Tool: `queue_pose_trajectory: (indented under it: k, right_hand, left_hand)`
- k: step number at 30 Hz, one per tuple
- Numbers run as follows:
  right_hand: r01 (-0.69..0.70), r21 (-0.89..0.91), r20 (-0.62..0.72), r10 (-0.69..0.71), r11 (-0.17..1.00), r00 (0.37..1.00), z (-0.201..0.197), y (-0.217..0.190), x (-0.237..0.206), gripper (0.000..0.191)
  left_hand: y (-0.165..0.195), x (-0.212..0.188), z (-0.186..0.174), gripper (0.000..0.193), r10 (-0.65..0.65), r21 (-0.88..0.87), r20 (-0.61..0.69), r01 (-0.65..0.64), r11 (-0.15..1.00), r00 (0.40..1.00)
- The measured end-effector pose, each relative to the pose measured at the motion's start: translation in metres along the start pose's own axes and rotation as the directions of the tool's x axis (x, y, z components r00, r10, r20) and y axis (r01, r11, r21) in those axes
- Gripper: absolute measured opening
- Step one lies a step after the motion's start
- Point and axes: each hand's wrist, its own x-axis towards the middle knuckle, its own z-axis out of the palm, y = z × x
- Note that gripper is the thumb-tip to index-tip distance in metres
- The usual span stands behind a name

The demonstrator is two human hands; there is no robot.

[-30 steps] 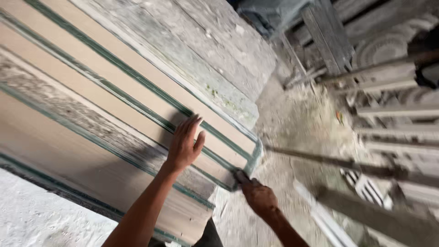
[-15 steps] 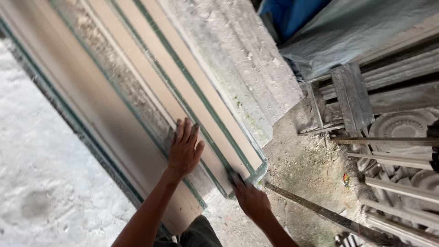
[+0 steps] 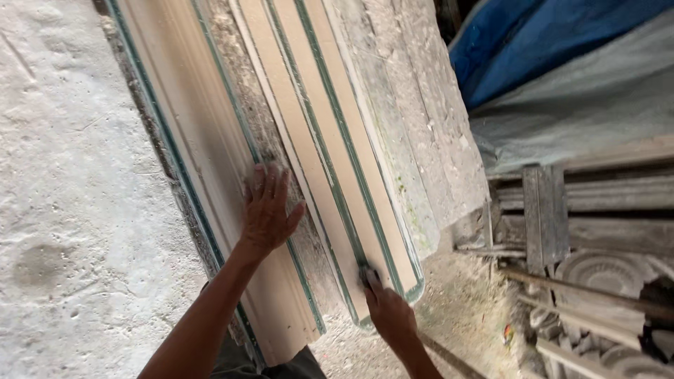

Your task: The person uses a small hand scraper to remove dried plaster residue from the seams and grooves of long plaster mold strips laid on a workbench. They work along the strips section by section, steadying the molds with one hand while scraping with the other, and reposition the molds to reach new areas.

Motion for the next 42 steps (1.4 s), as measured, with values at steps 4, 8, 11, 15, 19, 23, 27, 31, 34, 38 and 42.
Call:
queue_pose_trajectory:
  k: [4, 8, 11, 15, 19, 23, 27, 31, 34, 38, 42]
  right_hand:
    - [-0.012, -0.055, 0.142, 0.02, 0.998, 0.99, -0.014, -0.02, 0.07, 0.05]
    - [0.173, -0.016, -0.131, -0.174, 0.985, 0.976, -0.062, -0.089, 0.237, 0.043]
    - [0.213, 0.08, -0.113, -0.203, 0.974, 0.973, -0.078, -0.106, 0.282, 0.045]
    - [0.128, -0.001, 0.102, -0.127, 0.992, 0.987, -0.049, -0.062, 0.168, 0.057]
    - [0.015, 0.015, 0.026, -0.016, 1.0, 1.0, -0.025, -0.028, 0.057, 0.056]
    - [-0.002, -0.055, 0.027, 0.003, 0.998, 1.0, -0.054, -0.074, 0.149, 0.053]
    - [0.289, 0.028, -0.206, -0.278, 0.957, 0.938, -0.091, -0.133, 0.262, 0.04]
    - [0.063, 0.041, 0.0, -0.063, 0.997, 0.998, -0.076, -0.113, 0.202, 0.046]
    - [0.086, 0.055, 0.044, -0.088, 0.995, 0.995, -0.032, -0.056, 0.077, 0.056]
    - [-0.044, 0.114, 0.08, 0.035, 0.992, 0.996, 0.03, -0.01, -0.055, 0.048]
    - [-0.177, -0.083, 0.242, 0.192, 0.981, 0.951, 0.04, -0.022, -0.073, 0.06]
  left_hand:
    - [0.002, 0.007, -0.002, 0.076, -0.02, 0.052, 0.136, 0.013, 0.999, 0.99]
    - [0.0, 0.008, 0.001, 0.074, -0.031, 0.084, 0.184, 0.016, 0.996, 0.982]
    - [-0.005, 0.006, 0.0, 0.073, -0.051, 0.018, 0.173, 0.049, 0.999, 0.984]
    - [-0.008, 0.007, -0.004, 0.071, -0.02, -0.066, 0.109, 0.028, 0.997, 0.994]
    - [-0.004, 0.009, -0.009, 0.071, -0.026, -0.056, 0.123, 0.033, 0.998, 0.992]
    - [-0.004, 0.01, -0.011, 0.073, -0.053, -0.045, 0.217, 0.064, 0.997, 0.975]
    - [-0.013, 0.007, -0.008, 0.073, -0.026, -0.079, 0.217, 0.044, 0.996, 0.976]
    - [-0.031, -0.011, -0.013, 0.073, 0.051, 0.014, 0.017, -0.052, 0.999, 0.999]
    - [-0.041, -0.036, -0.02, 0.079, 0.027, 0.071, -0.085, -0.021, 0.997, 0.996]
    - [-0.043, -0.05, -0.022, 0.073, -0.121, 0.159, 0.011, 0.117, 0.98, 0.993]
    - [-0.041, -0.048, -0.02, 0.077, -0.114, 0.105, -0.046, 0.118, 0.987, 0.992]
